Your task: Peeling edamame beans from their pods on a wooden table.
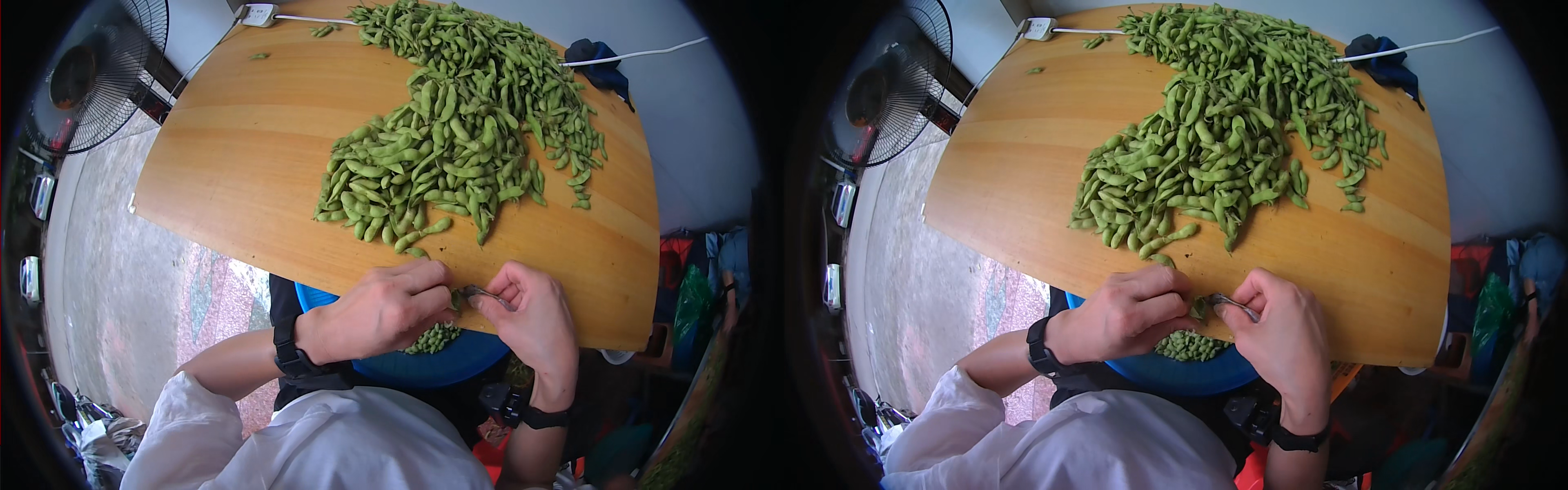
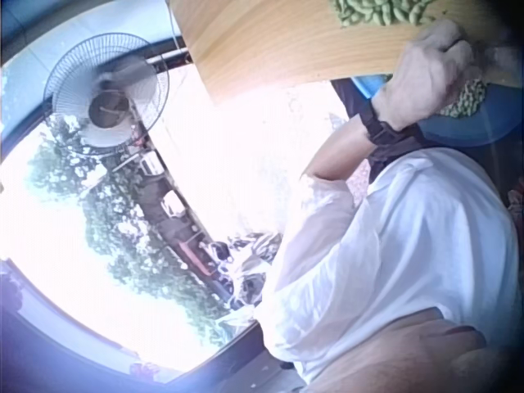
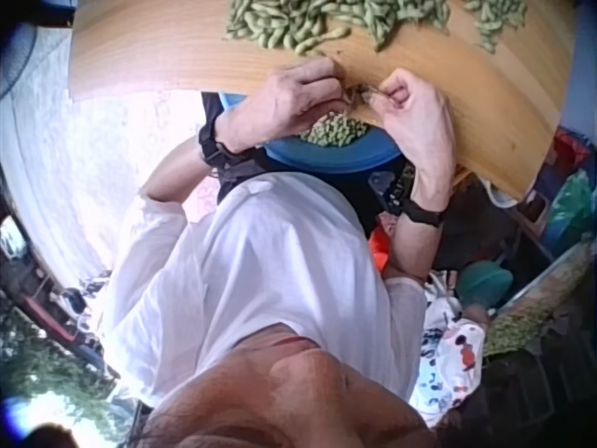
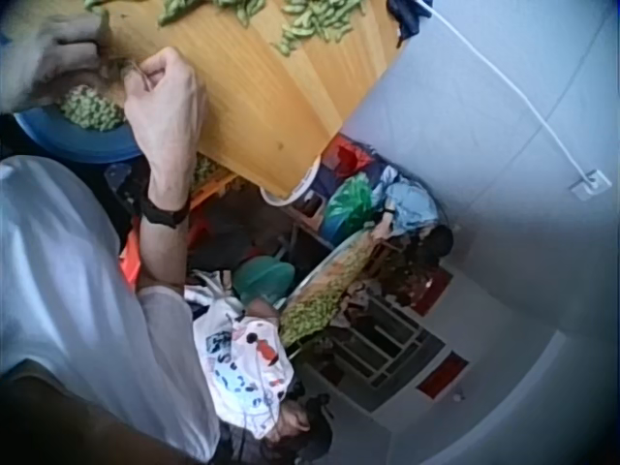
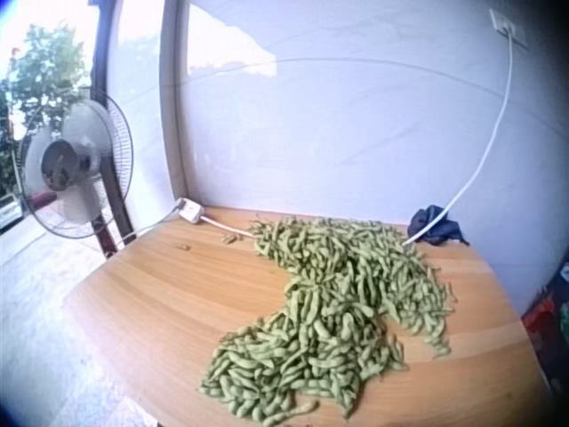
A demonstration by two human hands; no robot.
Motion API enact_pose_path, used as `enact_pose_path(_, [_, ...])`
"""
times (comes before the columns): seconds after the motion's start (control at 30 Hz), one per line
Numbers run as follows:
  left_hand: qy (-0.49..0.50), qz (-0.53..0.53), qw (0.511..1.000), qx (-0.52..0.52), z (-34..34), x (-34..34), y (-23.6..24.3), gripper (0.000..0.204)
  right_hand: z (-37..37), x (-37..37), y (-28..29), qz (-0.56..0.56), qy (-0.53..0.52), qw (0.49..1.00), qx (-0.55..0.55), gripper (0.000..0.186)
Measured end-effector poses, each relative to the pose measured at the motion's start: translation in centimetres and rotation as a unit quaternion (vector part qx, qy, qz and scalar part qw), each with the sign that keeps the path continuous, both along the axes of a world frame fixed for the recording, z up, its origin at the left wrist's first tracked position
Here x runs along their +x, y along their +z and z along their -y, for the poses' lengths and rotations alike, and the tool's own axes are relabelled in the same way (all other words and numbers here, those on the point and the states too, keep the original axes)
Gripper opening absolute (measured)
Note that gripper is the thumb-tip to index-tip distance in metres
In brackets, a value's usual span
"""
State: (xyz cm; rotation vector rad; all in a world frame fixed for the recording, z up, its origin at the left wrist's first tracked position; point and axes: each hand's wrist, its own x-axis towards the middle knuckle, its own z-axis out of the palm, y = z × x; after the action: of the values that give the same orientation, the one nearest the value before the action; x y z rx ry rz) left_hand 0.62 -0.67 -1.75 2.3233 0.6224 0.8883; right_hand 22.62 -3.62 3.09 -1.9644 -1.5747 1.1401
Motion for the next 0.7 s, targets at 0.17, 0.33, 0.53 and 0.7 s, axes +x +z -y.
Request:
enact_pose_path(0.17, [0.058,-0.009,0.997,-0.056,0.4,0.6,0.9,0.02,0.4,0.1,-0.5,-0.012,-0.008,1.0,0.016,0.02])
enact_pose_path(0.33, [0.069,-0.065,0.992,-0.088,1.1,0.2,1.7,0.023,1.0,-0.1,-0.1,-0.027,-0.019,0.999,0.025,0.02])
enact_pose_path(0.53, [0.076,-0.079,0.989,-0.101,1.3,0.6,1.9,0.028,2.2,-1.0,0.7,0.018,0.029,0.995,0.091,0.022])
enact_pose_path(0.7, [0.072,-0.052,0.991,-0.099,1.0,0.4,1.7,0.03,2.4,-2.1,-0.2,0.039,0.038,0.988,0.142,0.024])
